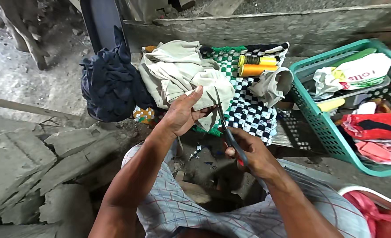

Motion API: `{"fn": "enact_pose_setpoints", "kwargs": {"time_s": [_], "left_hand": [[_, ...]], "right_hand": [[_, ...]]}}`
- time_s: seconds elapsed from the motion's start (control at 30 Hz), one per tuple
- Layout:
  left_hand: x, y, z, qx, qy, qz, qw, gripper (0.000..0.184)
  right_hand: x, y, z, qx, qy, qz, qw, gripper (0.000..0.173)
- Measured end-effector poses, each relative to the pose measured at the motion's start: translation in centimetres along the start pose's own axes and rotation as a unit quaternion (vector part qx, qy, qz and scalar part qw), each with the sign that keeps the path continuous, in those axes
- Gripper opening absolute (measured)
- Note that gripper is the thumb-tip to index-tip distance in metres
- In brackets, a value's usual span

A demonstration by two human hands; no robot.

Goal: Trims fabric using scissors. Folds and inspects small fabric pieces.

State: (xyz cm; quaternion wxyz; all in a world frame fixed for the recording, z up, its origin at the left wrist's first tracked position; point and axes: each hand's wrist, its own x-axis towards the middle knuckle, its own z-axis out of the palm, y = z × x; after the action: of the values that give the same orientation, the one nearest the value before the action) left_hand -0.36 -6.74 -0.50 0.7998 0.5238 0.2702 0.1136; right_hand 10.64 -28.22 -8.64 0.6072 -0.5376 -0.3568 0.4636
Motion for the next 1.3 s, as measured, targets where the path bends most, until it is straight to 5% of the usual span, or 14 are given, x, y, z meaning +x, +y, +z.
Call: {"fn": "enact_pose_setpoints", "kwargs": {"time_s": [0.47, 0.73, 0.93, 1.3], "left_hand": [[1.7, -0.2, -0.6, -0.043, -0.039, 0.015, 0.998, 0.044], [3.4, -2.3, -2.7, -0.091, -0.047, 0.066, 0.993, 0.051], [1.4, -0.5, 0.0, -0.105, 0.007, 0.040, 0.994, 0.036], [2.0, -1.3, 0.7, -0.131, -0.012, 0.054, 0.990, 0.033]], "right_hand": [[0.0, 0.2, 0.5, 0.009, 0.037, -0.003, 0.999, 0.061], [-0.1, 0.5, 0.7, 0.009, 0.024, 0.013, 1.000, 0.062], [0.1, 0.9, 0.8, 0.014, 0.029, 0.012, 0.999, 0.067], [0.3, 0.9, 0.8, -0.001, 0.032, -0.004, 0.999, 0.076]]}}
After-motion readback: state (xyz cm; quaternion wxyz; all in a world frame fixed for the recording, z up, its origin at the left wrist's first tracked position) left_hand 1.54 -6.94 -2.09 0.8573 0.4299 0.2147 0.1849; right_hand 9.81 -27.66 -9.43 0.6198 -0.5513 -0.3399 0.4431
